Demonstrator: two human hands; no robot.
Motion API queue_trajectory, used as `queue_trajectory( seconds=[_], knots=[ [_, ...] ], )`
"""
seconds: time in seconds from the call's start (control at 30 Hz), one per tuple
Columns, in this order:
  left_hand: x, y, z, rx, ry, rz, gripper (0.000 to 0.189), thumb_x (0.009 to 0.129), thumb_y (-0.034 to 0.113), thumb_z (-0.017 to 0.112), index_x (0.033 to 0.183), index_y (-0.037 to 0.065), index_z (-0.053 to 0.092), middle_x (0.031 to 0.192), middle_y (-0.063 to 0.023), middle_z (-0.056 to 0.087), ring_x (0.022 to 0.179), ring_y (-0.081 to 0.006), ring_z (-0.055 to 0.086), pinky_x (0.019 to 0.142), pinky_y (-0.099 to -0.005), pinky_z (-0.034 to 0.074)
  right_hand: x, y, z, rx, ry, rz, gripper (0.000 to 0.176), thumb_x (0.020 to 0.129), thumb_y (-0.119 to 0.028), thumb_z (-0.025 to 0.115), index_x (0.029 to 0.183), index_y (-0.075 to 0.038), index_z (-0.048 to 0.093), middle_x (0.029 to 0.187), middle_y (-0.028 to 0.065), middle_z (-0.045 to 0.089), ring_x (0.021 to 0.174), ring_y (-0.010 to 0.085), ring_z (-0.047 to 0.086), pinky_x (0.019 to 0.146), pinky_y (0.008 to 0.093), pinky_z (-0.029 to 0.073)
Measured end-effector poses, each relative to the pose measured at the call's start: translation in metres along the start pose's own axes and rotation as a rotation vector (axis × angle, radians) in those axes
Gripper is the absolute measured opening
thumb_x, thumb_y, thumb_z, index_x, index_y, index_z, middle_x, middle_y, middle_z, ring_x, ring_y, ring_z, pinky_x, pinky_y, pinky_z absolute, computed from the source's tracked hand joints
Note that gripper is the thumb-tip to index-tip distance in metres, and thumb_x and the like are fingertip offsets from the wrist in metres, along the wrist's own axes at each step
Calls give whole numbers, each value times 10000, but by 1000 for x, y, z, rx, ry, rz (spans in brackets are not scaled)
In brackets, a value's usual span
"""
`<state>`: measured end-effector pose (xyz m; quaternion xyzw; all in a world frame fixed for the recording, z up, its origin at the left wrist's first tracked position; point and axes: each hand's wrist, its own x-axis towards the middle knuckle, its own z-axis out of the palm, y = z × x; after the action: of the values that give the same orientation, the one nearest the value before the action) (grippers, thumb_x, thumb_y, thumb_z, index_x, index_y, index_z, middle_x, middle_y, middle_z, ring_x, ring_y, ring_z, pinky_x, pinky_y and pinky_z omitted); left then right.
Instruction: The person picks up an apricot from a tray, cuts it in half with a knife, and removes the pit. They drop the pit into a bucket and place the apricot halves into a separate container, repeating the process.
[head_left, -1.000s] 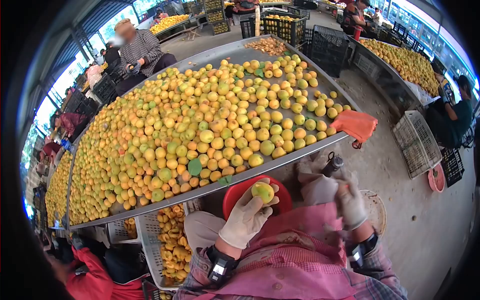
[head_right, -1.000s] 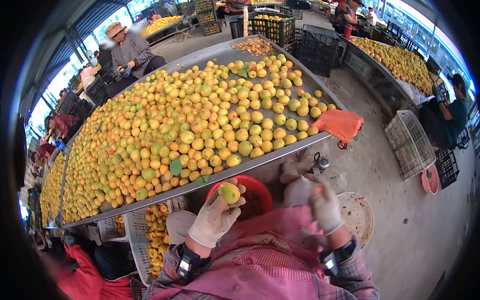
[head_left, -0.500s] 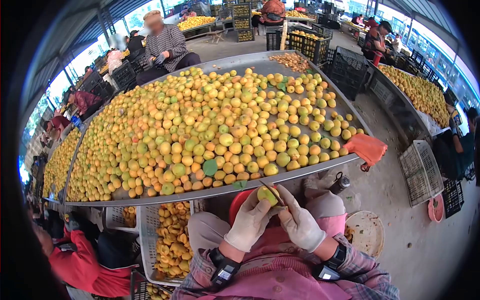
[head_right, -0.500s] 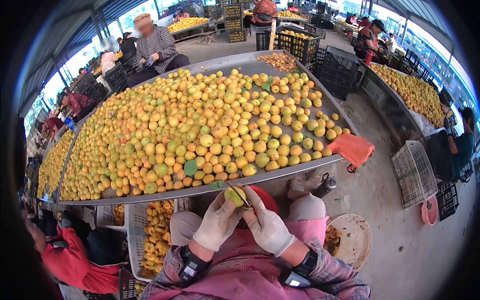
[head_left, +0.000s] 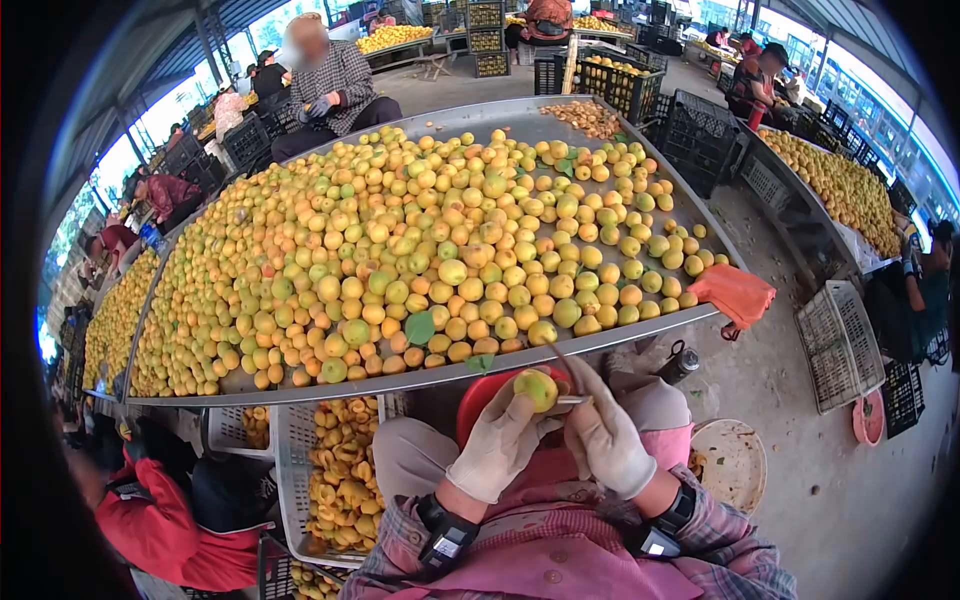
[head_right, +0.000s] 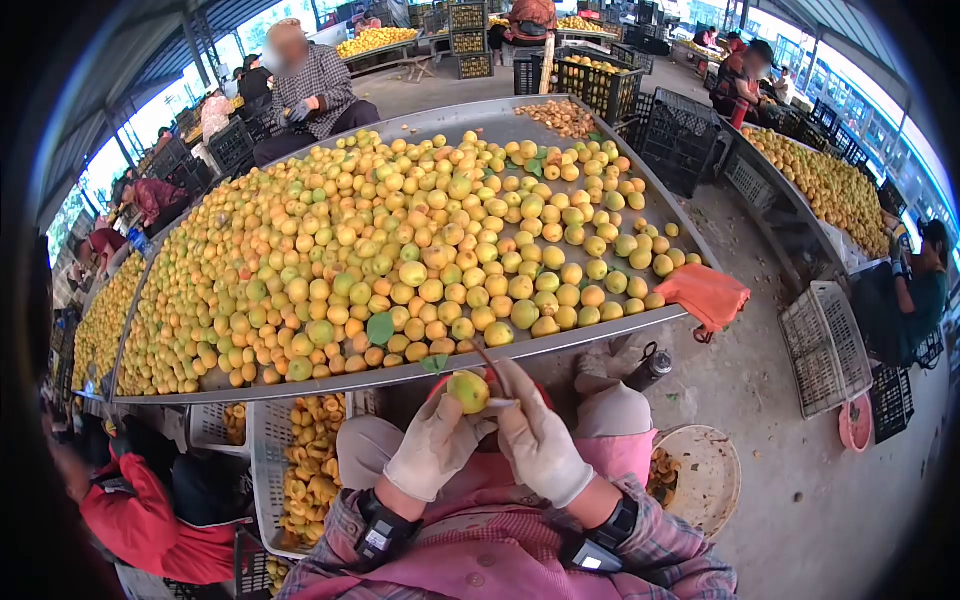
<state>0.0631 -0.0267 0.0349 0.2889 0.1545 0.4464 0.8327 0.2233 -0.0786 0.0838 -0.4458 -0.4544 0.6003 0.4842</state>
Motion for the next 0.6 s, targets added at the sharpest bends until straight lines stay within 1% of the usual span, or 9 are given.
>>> queue_trajectory(
  seconds=[0.03, 0.1, 0.13, 0.17, 0.23, 0.27, 0.4, 0.47, 0.6],
  knots=[
    [1, -1, -1, -1, -2, -17, 526, 958, 329, 602, 1374, 50, 442, 1265, -63, 554, 1180, -200, 534, 989, -391, 441, 1, -3, 2, 1, 1, 0, 573, 1037, -266, 433, 1519, -52, 210, 1128, 38, 582, 724, 72, 543, 640, 212, 450],
    [0, -3, -2, 0, -20, -22, 531, 957, 331, 605, 1375, 50, 435, 1270, -65, 549, 1181, -201, 533, 992, -394, 439, 2, -9, 6, 9, 63, -168, 555, 1040, -275, 427, 1516, -68, 229, 1003, -36, 546, 602, -8, 349, 524, 161, 304],
    [0, -4, -2, 0, -38, -25, 536, 956, 333, 608, 1375, 51, 428, 1276, -68, 543, 1183, -202, 532, 994, -397, 437, 0, -15, 3, -90, 49, -158, 534, 1044, -268, 411, 1502, -40, 257, 1068, 20, 586, 704, 37, 498, 621, 184, 416],
    [0, -5, 0, 1, -42, -27, 536, 956, 333, 608, 1375, 51, 428, 1276, -68, 543, 1183, -202, 532, 994, -397, 437, 1, -11, 2, -90, 52, -161, 534, 1044, -268, 411, 1502, -40, 257, 1068, 20, 586, 704, 37, 498, 621, 184, 416],
    [-2, -3, 6, 10, -40, 9, 546, 955, 342, 609, 1374, 48, 419, 1291, -71, 534, 1195, -200, 525, 1001, -393, 434, 5, 0, 0, -307, 53, -263, 512, 1045, -252, 400, 1479, -4, 290, 1137, 90, 607, 874, 121, 593, 781, 242, 482],
    [-3, -1, 10, 9, -39, 12, 546, 955, 342, 609, 1374, 48, 419, 1291, -71, 534, 1195, -200, 525, 1001, -393, 434, 3, -1, 3, -192, 45, -216, 496, 1043, -231, 391, 1459, 25, 306, 1208, 153, 601, 1041, 195, 602, 918, 297, 464],
    [-4, 2, 17, 66, -38, 37, 555, 951, 352, 612, 1373, 45, 422, 1274, -72, 542, 1193, -198, 529, 1008, -380, 432, 1, -1, 2, -296, 56, -229, 487, 1037, -217, 400, 1455, 17, 313, 1180, 181, 618, 1022, 236, 640, 890, 302, 479],
    [-4, 1, 18, 66, -63, 44, 556, 950, 348, 615, 1374, 43, 422, 1266, -73, 546, 1187, -200, 535, 1007, -375, 435, 1, -1, 0, -414, 89, -231, 484, 1022, -202, 425, 1458, -17, 323, 1143, 230, 627, 979, 330, 668, 838, 333, 509],
    [-3, 2, 16, 228, -25, 102, 580, 924, 338, 655, 1362, 28, 435, 1220, -61, 568, 1140, -172, 549, 990, -332, 445, 4, 0, -4, -578, 115, -365, 492, 1001, -189, 457, 1459, -58, 331, 1038, 252, 638, 897, 402, 654, 753, 385, 530]
  ],
)
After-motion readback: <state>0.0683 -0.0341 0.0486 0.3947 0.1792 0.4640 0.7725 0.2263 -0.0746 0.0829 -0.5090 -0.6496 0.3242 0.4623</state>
